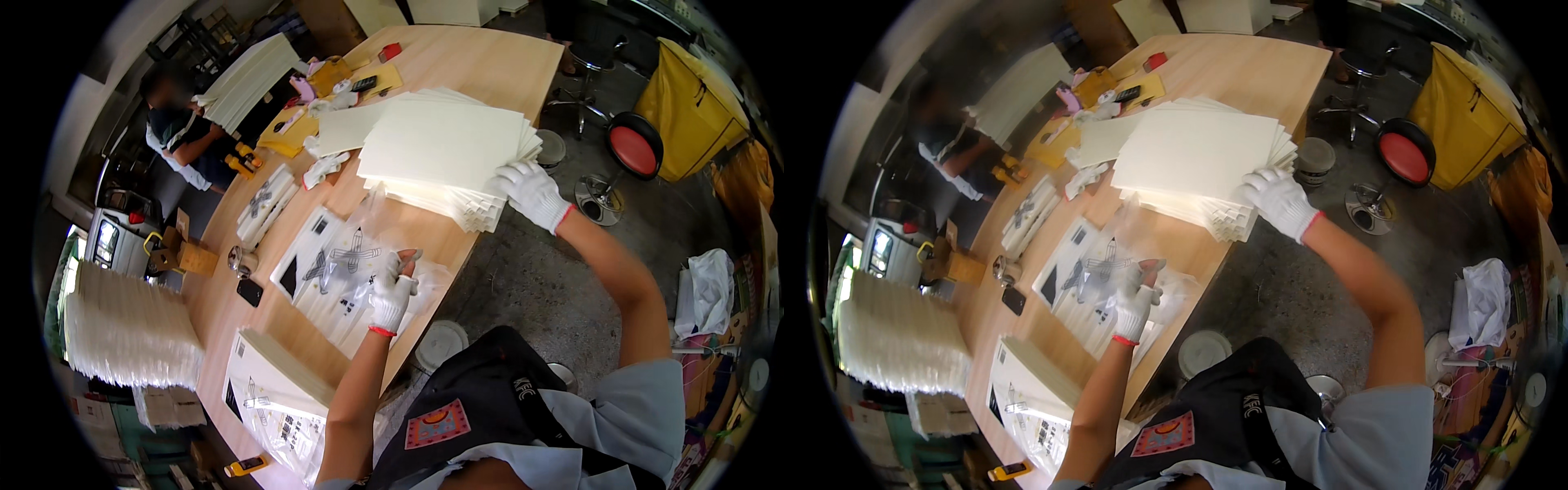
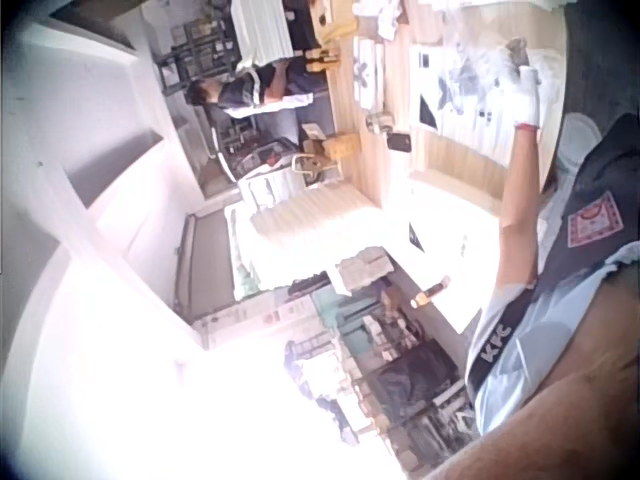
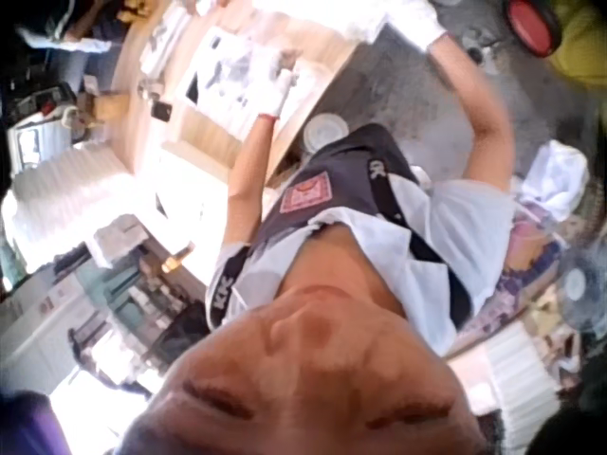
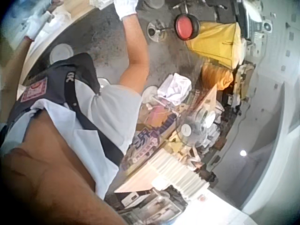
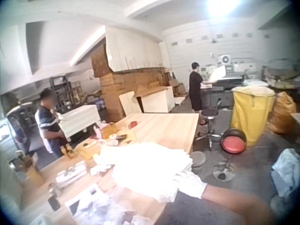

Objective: The person repeatedly picks up stacks of white paper from a table and places them into clear plastic packaging bags. They then fold the top of the bags to seal the contents. The person works continuously on this repetitive packaging task throughout the clip.

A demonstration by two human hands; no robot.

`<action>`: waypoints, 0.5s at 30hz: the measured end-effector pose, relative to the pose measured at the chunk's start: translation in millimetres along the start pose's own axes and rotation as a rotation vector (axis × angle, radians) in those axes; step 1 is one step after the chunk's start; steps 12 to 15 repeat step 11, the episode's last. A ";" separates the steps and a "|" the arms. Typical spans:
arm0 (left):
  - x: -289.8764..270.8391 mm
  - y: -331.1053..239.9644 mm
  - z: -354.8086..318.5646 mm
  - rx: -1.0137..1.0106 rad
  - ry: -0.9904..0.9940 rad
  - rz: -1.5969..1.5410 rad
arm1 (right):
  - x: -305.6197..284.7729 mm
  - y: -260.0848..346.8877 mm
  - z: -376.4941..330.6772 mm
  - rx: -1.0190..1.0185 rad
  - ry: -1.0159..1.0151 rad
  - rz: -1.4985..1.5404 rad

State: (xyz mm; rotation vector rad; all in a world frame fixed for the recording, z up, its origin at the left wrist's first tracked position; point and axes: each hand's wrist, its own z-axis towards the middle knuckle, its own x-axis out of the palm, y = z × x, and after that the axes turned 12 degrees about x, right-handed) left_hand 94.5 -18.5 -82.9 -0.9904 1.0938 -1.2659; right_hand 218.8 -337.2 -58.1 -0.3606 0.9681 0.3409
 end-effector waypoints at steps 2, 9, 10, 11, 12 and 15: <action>16.0 8.5 21.3 0.036 0.080 -0.014 | 14.5 -29.5 4.5 -0.138 0.105 0.090; 52.8 -8.1 59.7 -0.258 0.099 -0.318 | -49.7 6.9 32.5 -0.306 0.327 0.034; 48.6 -5.8 62.9 -0.315 0.025 -0.551 | -80.3 36.0 34.0 -0.312 0.495 -0.032; 46.6 2.8 67.6 -0.371 -0.040 -0.788 | -81.6 37.9 35.2 -0.319 0.493 -0.029; 46.6 2.8 67.6 -0.371 -0.040 -0.788 | -81.6 37.9 35.2 -0.319 0.493 -0.029; 46.6 2.8 67.6 -0.371 -0.040 -0.788 | -81.6 37.9 35.2 -0.319 0.493 -0.029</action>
